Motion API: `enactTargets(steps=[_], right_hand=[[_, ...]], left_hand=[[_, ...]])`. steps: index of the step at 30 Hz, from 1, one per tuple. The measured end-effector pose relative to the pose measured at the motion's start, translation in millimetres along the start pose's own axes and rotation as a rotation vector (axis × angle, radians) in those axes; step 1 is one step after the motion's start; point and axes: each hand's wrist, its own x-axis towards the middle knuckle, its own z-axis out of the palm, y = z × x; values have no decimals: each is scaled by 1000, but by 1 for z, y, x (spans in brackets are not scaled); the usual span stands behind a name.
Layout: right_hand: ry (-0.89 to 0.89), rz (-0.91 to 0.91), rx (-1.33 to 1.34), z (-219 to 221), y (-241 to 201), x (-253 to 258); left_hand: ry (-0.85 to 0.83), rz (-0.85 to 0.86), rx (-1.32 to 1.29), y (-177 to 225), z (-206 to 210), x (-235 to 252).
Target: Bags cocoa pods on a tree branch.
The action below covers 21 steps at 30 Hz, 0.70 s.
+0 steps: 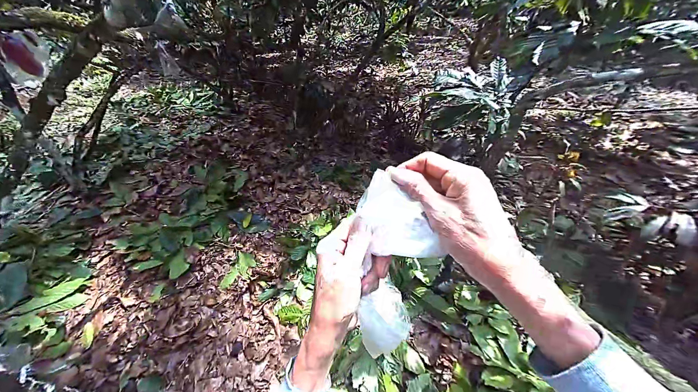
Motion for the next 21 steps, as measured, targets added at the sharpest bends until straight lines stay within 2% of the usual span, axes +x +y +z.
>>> enactTargets(steps=[2, 4, 6, 8, 10, 14, 17, 21], right_hand=[[18, 137, 135, 10, 10, -16], [-39, 235, 298, 21, 13, -40], [-72, 237, 449, 40, 20, -63], [47, 167, 550, 62, 37, -81], [142, 161, 590, 74, 56, -95], [107, 256, 538, 94, 67, -125], [58, 263, 593, 109, 67, -150], [-45, 277, 741, 134, 63, -167]], left_hand=[[61, -4, 20, -4, -10, -2], [107, -10, 40, -8, -22, -6], [128, -32, 43, -12, -31, -13], [117, -66, 59, -18, -38, -23], [80, -95, 94, -28, -45, -41], [14, -119, 276, -35, -58, -79], [59, -121, 375, -38, -61, -104], [146, -47, 353, -31, -89, -134]])
